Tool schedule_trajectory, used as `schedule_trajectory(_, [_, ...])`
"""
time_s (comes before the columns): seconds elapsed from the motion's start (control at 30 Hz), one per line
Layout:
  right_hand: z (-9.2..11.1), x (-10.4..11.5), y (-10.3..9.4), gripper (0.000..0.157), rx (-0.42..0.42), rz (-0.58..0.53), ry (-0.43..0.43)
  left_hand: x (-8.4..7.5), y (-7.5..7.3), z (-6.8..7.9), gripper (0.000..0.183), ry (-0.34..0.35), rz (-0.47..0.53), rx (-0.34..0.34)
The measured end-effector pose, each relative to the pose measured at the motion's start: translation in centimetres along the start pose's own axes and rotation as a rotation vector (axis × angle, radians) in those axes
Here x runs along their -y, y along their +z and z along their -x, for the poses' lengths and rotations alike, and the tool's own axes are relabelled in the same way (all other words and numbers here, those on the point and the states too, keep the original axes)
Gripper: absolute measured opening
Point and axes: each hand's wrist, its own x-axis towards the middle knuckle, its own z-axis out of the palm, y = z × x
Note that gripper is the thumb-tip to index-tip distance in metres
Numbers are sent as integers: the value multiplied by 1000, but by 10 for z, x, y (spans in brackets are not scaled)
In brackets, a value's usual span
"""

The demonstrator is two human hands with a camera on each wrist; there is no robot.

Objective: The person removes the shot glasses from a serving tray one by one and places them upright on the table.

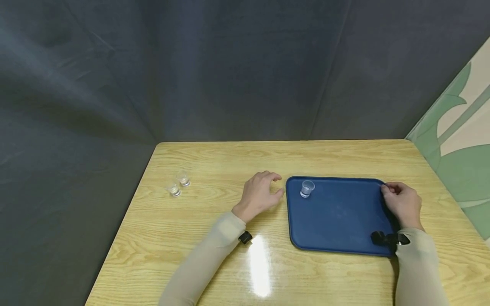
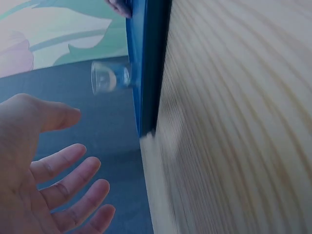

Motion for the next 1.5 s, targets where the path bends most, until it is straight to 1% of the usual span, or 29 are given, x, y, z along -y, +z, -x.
schedule_trajectory(0.13, [-1,0,2,42,0,-6,-1,-14,9,-7,40,23,-7,28])
schedule_trajectory(0.3, [-2,0,2,42,1,-4,1,-27,18,-14,41,39,-17,57])
schedule_trajectory(0.5, [-1,1,0,42,0,-2,9,-39,29,-21,42,58,-15,79])
schedule_trajectory(0.67, [0,4,-2,43,10,-5,18,-45,34,-25,42,60,-27,86])
schedule_trajectory(0.83, [0,6,-2,43,15,1,20,-49,36,-30,43,58,-43,87])
schedule_trajectory(1.0, [0,5,-1,43,23,11,30,-50,42,-32,43,53,-28,124])
schedule_trajectory(1.1, [1,5,-1,43,25,10,34,-50,45,-31,41,52,-17,134])
schedule_trajectory(1.5, [0,5,-1,42,14,1,29,-46,45,-31,44,68,15,148])
